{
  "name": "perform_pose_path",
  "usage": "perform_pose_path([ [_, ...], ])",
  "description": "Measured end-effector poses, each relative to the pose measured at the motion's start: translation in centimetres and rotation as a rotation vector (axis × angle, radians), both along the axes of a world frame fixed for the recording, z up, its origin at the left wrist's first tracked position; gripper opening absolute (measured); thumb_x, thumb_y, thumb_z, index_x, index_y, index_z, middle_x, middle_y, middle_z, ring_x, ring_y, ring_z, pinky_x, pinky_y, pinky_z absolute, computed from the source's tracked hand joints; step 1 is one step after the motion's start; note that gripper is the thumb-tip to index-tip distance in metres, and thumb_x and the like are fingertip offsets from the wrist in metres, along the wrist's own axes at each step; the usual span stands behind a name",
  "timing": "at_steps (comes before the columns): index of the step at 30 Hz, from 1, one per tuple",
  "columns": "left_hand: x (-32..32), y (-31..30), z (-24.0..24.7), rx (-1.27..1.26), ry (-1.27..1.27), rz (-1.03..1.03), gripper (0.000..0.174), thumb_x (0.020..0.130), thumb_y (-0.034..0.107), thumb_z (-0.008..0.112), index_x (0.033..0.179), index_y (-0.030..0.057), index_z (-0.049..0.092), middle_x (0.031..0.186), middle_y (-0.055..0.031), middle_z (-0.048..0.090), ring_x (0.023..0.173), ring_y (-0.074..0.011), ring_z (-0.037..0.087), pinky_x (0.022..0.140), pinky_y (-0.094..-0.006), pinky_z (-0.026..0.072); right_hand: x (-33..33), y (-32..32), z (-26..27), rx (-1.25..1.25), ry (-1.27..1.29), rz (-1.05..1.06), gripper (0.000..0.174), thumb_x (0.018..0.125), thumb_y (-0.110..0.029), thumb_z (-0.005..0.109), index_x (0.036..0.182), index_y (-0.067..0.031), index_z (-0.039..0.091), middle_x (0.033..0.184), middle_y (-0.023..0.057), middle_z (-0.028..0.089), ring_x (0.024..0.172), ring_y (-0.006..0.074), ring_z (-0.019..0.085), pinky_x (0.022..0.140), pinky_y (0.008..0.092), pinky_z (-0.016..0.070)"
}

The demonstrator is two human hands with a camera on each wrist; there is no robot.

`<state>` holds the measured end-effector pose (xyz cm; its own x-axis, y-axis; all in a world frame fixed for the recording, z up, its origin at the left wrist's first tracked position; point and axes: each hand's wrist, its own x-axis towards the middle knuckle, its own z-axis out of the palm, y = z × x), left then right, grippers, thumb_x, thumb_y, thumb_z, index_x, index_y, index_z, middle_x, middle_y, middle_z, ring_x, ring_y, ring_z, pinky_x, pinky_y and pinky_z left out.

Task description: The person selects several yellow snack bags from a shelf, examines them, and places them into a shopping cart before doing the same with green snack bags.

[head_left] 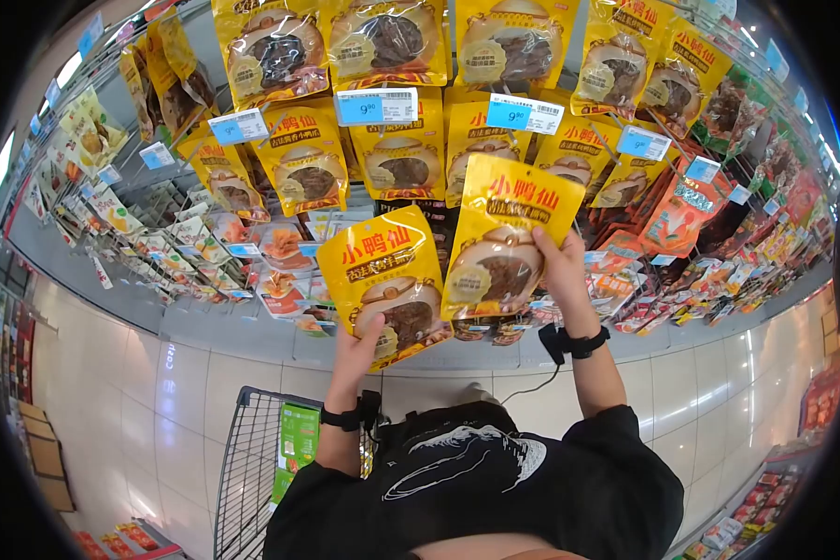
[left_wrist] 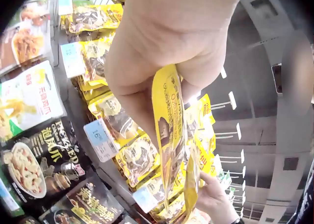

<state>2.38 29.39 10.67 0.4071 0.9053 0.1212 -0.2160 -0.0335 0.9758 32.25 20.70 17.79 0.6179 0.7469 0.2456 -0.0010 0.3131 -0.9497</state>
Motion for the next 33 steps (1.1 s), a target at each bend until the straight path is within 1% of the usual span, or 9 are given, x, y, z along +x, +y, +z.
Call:
perform_pose_path([
  [2,-1.0,0.0,0.2,0.014,0.057,0.014,0.024,0.086,0.012,0.057,0.106,-0.0016,0.055,0.097,-0.0044,0.060,0.087,-0.0108,0.055,0.076,-0.0254,0.0450,0.6,0.8,1.2,0.007,-0.167,-0.071,0.018,0.087,-0.010,0.055,0.099,0.0038,0.057,0.089,0.0033,0.062,0.076,0.0063,0.055,0.067,0.0211,0.0443],
  [6,-2.3,-0.2,0.4,-0.017,0.030,0.051,0.025,0.086,0.012,0.056,0.106,-0.0024,0.055,0.098,-0.0051,0.060,0.087,-0.0108,0.055,0.076,-0.0255,0.0448,0.5,2.6,2.9,0.046,-0.122,-0.066,0.019,0.090,-0.012,0.051,0.099,0.0041,0.057,0.089,0.0029,0.061,0.077,0.0061,0.054,0.068,0.0213,0.0434],
  [9,-3.4,-0.5,0.2,-0.037,0.024,0.089,0.025,0.086,0.012,0.056,0.106,-0.0031,0.055,0.098,-0.0055,0.060,0.088,-0.0110,0.055,0.077,-0.0254,0.0447,1.2,4.0,2.2,0.101,-0.118,-0.086,0.021,0.091,-0.014,0.050,0.099,0.0040,0.057,0.089,0.0026,0.061,0.077,0.0059,0.054,0.068,0.0211,0.0432],
  [12,-4.6,-0.6,-0.3,-0.055,0.049,0.087,0.030,0.087,0.009,0.054,0.115,-0.0013,0.048,0.106,-0.0074,0.057,0.093,-0.0135,0.055,0.080,-0.0268,0.0445,0.8,4.3,1.9,0.097,-0.099,-0.073,0.022,0.091,-0.016,0.050,0.099,0.0032,0.058,0.088,0.0021,0.061,0.075,0.0053,0.053,0.066,0.0208,0.0429],
  [15,-5.5,-0.8,-0.1,-0.043,0.045,0.056,0.030,0.087,0.009,0.054,0.115,-0.0014,0.048,0.106,-0.0077,0.057,0.092,-0.0137,0.055,0.080,-0.0270,0.0446,0.9,4.4,1.1,0.069,-0.096,-0.074,0.022,0.091,-0.017,0.050,0.098,0.0024,0.058,0.088,0.0019,0.061,0.074,0.0048,0.053,0.064,0.0205,0.0427],
  [17,-5.5,-1.1,0.2,-0.017,0.020,0.109,0.025,0.087,0.012,0.055,0.107,-0.0034,0.054,0.100,-0.0063,0.060,0.088,-0.0112,0.055,0.076,-0.0253,0.0448,0.8,4.4,0.8,0.062,-0.090,-0.076,0.023,0.091,-0.018,0.050,0.098,0.0021,0.059,0.088,0.0017,0.062,0.073,0.0046,0.053,0.063,0.0203,0.0426],
  [19,-5.7,-1.2,0.1,-0.011,0.020,0.120,0.025,0.087,0.012,0.055,0.107,-0.0035,0.054,0.100,-0.0063,0.060,0.087,-0.0112,0.055,0.076,-0.0252,0.0449,0.7,4.3,0.8,0.094,-0.077,-0.098,0.022,0.091,-0.018,0.050,0.097,0.0019,0.059,0.087,0.0014,0.061,0.072,0.0044,0.053,0.062,0.0199,0.0424],
  [26,-6.2,-1.3,0.1,-0.013,0.029,0.109,0.024,0.087,0.012,0.055,0.104,-0.0039,0.056,0.097,-0.0059,0.061,0.086,-0.0109,0.056,0.075,-0.0252,0.0454,1.0,4.7,0.8,0.137,-0.064,-0.079,0.023,0.091,-0.018,0.050,0.100,0.0022,0.058,0.090,0.0022,0.061,0.077,0.0058,0.053,0.068,0.0214,0.0428],
  [33,-6.9,-1.4,0.3,-0.007,0.020,0.135,0.023,0.086,0.011,0.055,0.104,-0.0038,0.056,0.098,-0.0061,0.061,0.086,-0.0113,0.056,0.075,-0.0253,0.0454,0.9,5.0,1.0,0.127,-0.051,-0.086,0.023,0.091,-0.017,0.050,0.100,0.0023,0.058,0.092,0.0032,0.061,0.078,0.0064,0.054,0.068,0.0213,0.0431],
])
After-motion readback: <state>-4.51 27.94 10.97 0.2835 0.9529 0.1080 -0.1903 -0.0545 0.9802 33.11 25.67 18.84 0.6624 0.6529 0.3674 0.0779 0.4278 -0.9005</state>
